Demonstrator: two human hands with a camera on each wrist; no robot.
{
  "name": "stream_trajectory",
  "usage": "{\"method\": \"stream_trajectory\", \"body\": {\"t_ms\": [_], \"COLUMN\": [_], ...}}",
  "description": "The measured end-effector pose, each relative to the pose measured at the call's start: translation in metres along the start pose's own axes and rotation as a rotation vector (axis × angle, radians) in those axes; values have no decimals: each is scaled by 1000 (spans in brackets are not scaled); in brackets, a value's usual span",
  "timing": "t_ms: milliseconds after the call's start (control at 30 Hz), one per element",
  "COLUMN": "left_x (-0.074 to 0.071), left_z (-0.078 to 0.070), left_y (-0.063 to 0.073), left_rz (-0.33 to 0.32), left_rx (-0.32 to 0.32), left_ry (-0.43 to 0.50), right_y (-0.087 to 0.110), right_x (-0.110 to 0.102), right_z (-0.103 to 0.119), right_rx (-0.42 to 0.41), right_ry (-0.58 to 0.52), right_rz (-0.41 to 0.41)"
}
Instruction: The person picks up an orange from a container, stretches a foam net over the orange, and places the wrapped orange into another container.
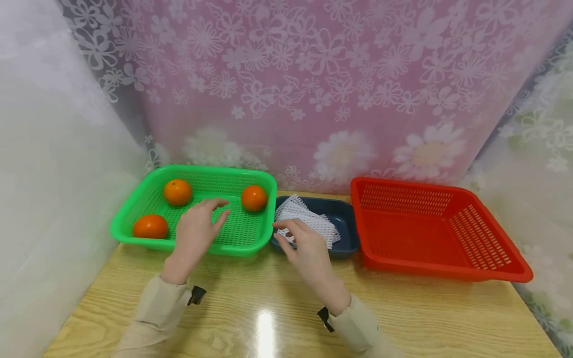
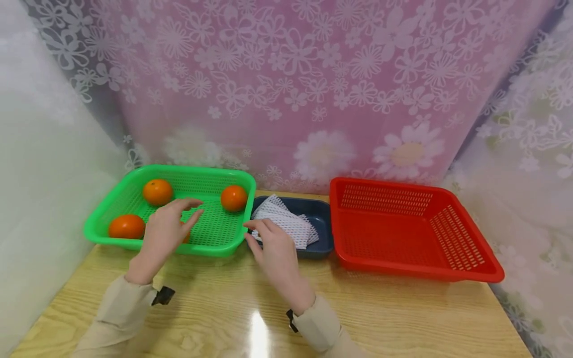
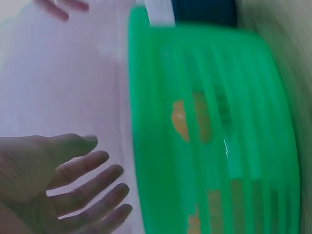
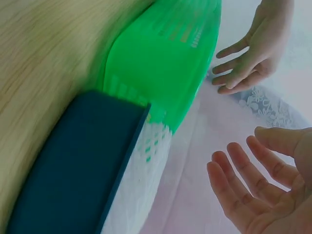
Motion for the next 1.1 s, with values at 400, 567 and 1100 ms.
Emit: {"method": "stream_trajectory", "body": {"t_ms": [400, 567, 1100], "left_x": [-10, -7, -6], "left_z": [56, 66, 41], "left_y": [-6, -5, -4], "left_rz": [524, 624, 203], "left_rx": [-251, -301, -161], "left_ry": [-141, -111, 85], "right_y": [-9, -10, -19], "right_x": [29, 39, 51], "right_z": [12, 14, 18], "right_rx": [-4, -21, -25], "right_ry": [-38, -59, -136], "right_rz": [56, 65, 38]}}
Point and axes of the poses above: each hand's wrist, its own y-axis away from the middle knuckle, its own x-axis out of the palm, z = x × y, the point moved 1 cm from there along -y, towards the middle knuckle, and after that the axes turned 6 degrees about z, right-handed, at the moved point
